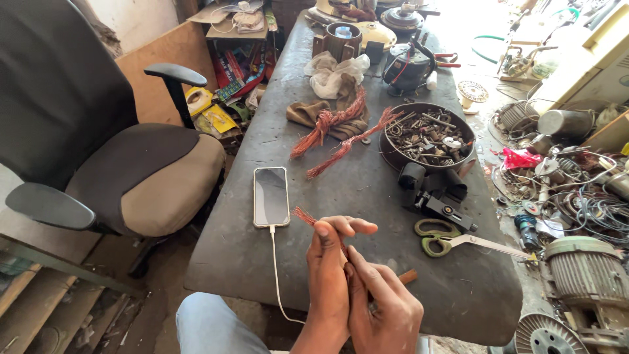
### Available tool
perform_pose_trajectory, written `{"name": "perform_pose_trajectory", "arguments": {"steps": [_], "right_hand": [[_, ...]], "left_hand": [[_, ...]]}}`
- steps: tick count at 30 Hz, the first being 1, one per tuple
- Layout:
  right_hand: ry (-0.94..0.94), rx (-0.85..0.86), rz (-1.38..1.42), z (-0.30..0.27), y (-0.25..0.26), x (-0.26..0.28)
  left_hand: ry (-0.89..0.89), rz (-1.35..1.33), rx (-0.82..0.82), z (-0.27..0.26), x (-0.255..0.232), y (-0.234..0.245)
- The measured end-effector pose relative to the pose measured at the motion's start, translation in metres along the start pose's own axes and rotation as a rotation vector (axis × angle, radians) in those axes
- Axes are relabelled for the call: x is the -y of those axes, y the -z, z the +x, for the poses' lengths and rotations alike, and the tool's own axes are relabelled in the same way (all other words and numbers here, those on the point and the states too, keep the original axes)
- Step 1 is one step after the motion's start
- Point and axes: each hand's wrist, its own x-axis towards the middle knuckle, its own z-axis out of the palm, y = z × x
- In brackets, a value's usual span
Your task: The person strips the insulation from a bundle of copper wires by hand, separating the strands and placing the stripped wires on the workbench. The person repeatedly pulls and twists the wire to remove the outer coating.
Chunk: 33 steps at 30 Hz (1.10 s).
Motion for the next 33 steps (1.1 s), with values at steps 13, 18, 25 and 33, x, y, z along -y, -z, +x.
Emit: {"name": "perform_pose_trajectory", "arguments": {"steps": [13,18,25,33], "right_hand": [[-0.19,0.198,0.046,0.021,0.027,-0.021],[-0.145,0.292,0.019,0.019,0.028,-0.027],[-0.102,0.465,-0.002,0.014,0.037,-0.022],[-0.176,0.784,-0.088,0.021,0.05,-0.039]], "left_hand": [[-0.351,0.727,-0.15,-0.034,-0.035,0.041],[-0.893,1.603,0.457,-0.043,-0.077,0.034],[-0.565,1.779,1.012,0.013,-0.112,0.045],[-0.387,1.545,1.051,0.0,-0.119,0.057]]}}
